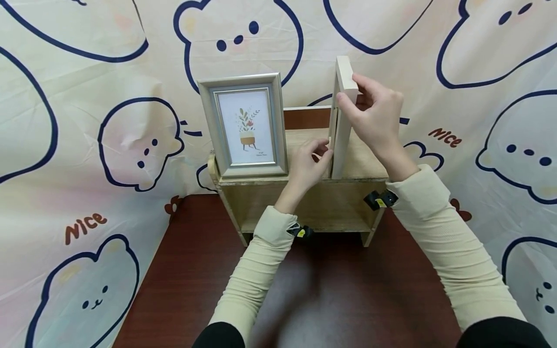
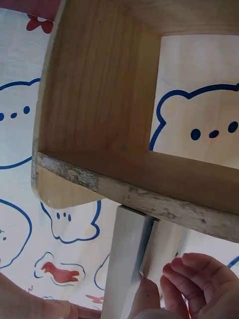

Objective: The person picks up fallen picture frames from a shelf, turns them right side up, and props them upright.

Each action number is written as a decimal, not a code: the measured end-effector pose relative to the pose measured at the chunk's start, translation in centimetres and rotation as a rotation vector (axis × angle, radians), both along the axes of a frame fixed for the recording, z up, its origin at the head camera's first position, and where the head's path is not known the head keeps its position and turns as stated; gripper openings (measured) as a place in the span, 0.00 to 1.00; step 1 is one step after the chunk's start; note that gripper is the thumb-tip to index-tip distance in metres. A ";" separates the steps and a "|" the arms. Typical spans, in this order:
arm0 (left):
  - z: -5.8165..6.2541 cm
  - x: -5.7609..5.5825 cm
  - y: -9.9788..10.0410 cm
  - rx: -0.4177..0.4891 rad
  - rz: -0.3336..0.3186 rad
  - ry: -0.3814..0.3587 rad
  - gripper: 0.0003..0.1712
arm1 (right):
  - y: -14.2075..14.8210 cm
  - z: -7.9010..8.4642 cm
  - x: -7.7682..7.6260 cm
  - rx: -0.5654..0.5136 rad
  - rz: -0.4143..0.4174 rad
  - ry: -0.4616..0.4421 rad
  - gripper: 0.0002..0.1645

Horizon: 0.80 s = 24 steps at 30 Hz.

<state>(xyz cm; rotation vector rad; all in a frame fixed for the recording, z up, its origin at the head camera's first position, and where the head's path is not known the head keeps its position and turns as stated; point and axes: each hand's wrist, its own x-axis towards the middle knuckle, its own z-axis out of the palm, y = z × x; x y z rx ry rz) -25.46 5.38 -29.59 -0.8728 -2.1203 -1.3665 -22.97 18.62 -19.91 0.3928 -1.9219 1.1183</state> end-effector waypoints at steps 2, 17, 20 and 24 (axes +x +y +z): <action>0.1 -0.1 -0.1 -0.051 0.023 0.026 0.08 | -0.1 0.0 0.0 0.001 0.006 0.005 0.21; 1.5 0.7 -0.7 -0.390 0.344 0.282 0.09 | -0.3 0.1 0.0 0.005 0.014 0.037 0.19; 1.6 0.9 -0.9 -0.410 0.377 0.292 0.09 | -0.3 0.1 0.0 0.012 0.015 0.018 0.19; 1.4 1.0 -0.9 -0.405 0.369 0.277 0.09 | -0.3 0.1 0.0 0.023 0.021 0.007 0.20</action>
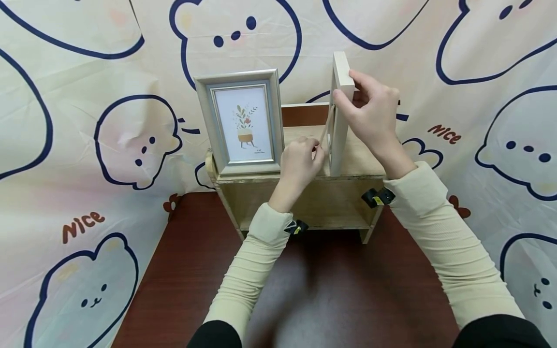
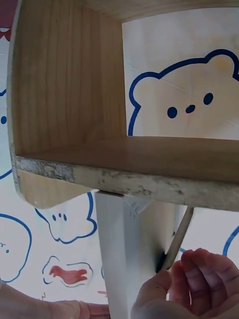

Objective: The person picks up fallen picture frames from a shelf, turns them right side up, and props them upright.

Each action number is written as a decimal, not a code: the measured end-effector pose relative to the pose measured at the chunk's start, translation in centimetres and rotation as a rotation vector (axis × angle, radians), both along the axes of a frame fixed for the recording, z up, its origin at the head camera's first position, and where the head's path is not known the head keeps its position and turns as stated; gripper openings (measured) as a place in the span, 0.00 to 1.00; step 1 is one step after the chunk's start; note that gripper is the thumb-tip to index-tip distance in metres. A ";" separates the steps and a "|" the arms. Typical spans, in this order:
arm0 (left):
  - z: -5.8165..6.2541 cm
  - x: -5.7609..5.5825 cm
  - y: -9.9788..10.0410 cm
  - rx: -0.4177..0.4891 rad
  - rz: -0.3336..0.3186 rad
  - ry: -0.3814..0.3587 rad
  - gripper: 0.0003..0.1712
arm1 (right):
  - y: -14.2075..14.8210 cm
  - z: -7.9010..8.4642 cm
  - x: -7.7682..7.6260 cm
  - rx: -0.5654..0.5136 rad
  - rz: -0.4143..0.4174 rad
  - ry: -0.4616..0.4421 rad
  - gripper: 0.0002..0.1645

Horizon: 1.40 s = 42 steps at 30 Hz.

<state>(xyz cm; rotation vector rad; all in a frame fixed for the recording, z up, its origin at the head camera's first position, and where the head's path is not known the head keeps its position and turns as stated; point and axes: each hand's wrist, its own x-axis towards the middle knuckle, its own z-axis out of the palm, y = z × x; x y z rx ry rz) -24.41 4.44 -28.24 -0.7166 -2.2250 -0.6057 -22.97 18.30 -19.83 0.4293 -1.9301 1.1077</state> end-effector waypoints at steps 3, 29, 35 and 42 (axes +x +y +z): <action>-0.3 0.0 0.0 0.004 -0.019 -0.036 0.10 | -0.1 0.0 0.0 0.011 0.001 -0.004 0.20; -0.6 0.0 -1.2 0.055 0.089 0.040 0.06 | -0.9 1.6 0.0 0.374 -0.085 0.079 0.12; -1.2 0.0 -1.0 0.090 0.066 0.026 0.06 | -1.6 2.1 0.2 0.471 -0.101 0.024 0.10; -1.9 0.0 -1.0 0.109 0.076 0.064 0.06 | -2.0 1.9 -0.1 0.506 -0.070 0.040 0.10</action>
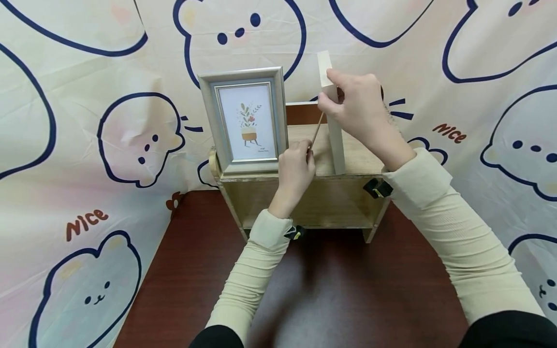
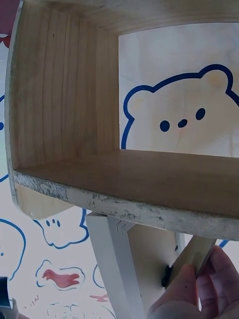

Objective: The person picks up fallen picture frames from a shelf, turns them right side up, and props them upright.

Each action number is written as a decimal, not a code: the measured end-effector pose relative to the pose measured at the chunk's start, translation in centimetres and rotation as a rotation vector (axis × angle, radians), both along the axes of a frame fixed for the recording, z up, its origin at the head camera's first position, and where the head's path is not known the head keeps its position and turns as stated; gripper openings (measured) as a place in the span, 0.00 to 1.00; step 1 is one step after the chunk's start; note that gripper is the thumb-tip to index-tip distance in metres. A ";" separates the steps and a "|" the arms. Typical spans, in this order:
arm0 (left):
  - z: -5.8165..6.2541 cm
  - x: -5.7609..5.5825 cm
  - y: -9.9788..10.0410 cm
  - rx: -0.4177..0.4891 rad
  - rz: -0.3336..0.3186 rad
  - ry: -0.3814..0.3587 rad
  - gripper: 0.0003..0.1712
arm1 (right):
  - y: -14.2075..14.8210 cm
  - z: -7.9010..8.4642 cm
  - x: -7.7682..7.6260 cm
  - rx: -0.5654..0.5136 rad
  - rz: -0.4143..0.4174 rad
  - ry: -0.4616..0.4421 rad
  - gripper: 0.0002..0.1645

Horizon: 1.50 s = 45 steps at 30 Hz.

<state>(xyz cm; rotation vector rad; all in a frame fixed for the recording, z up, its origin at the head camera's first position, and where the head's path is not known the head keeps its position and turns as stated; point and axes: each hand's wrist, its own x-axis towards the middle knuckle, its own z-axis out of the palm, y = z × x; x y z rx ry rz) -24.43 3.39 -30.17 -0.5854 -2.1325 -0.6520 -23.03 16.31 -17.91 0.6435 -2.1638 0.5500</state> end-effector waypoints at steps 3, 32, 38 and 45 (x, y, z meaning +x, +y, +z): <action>-0.2 0.0 0.0 0.000 0.007 0.010 0.05 | -0.2 -0.3 -0.3 -0.019 0.029 0.035 0.11; -1.0 0.0 -0.4 -0.143 0.220 0.168 0.07 | -0.4 -0.9 -1.1 -0.151 0.082 -0.062 0.22; -1.2 -0.1 -0.5 -0.154 0.258 0.277 0.05 | -0.5 -0.9 -1.1 -0.146 0.087 -0.054 0.22; -1.5 -0.2 -0.7 -0.120 0.275 0.347 0.06 | -0.8 -1.1 -1.3 -0.167 0.117 -0.041 0.21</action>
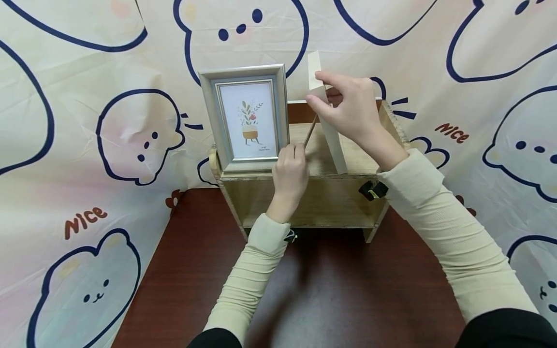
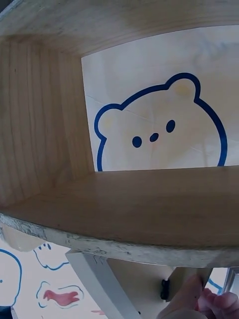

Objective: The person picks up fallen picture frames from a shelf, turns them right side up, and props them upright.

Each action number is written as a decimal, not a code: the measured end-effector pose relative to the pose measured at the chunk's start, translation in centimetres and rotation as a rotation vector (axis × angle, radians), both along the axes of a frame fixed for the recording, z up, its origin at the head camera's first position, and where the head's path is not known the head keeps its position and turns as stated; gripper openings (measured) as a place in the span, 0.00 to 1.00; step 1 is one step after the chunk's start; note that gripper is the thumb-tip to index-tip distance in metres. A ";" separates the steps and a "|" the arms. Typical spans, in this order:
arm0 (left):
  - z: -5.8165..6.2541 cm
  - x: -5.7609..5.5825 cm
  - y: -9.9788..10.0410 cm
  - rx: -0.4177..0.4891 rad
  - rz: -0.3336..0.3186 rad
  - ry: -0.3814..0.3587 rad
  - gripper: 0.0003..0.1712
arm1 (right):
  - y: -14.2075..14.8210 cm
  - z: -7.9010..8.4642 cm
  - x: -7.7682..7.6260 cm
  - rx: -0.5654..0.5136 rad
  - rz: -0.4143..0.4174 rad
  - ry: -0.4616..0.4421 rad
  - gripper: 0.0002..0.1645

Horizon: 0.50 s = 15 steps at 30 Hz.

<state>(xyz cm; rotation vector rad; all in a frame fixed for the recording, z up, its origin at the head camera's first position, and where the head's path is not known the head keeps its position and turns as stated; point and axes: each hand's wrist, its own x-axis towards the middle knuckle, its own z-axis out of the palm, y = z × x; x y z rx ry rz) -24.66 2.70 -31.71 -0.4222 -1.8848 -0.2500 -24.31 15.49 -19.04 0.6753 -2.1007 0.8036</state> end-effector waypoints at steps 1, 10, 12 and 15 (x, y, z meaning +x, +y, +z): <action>0.0 0.0 0.0 0.002 0.000 0.003 0.06 | 0.0 -0.1 -0.1 -0.003 0.008 0.009 0.21; 0.1 0.2 -0.5 0.028 -0.064 -0.064 0.03 | -0.1 -0.2 -0.3 -0.036 0.049 0.026 0.19; 0.2 0.4 -0.6 0.044 -0.100 -0.089 0.03 | -0.1 -0.1 -0.4 -0.069 0.058 -0.007 0.18; 0.5 0.7 -0.7 0.084 -0.170 -0.093 0.08 | 0.0 0.2 -0.6 -0.133 0.061 -0.074 0.18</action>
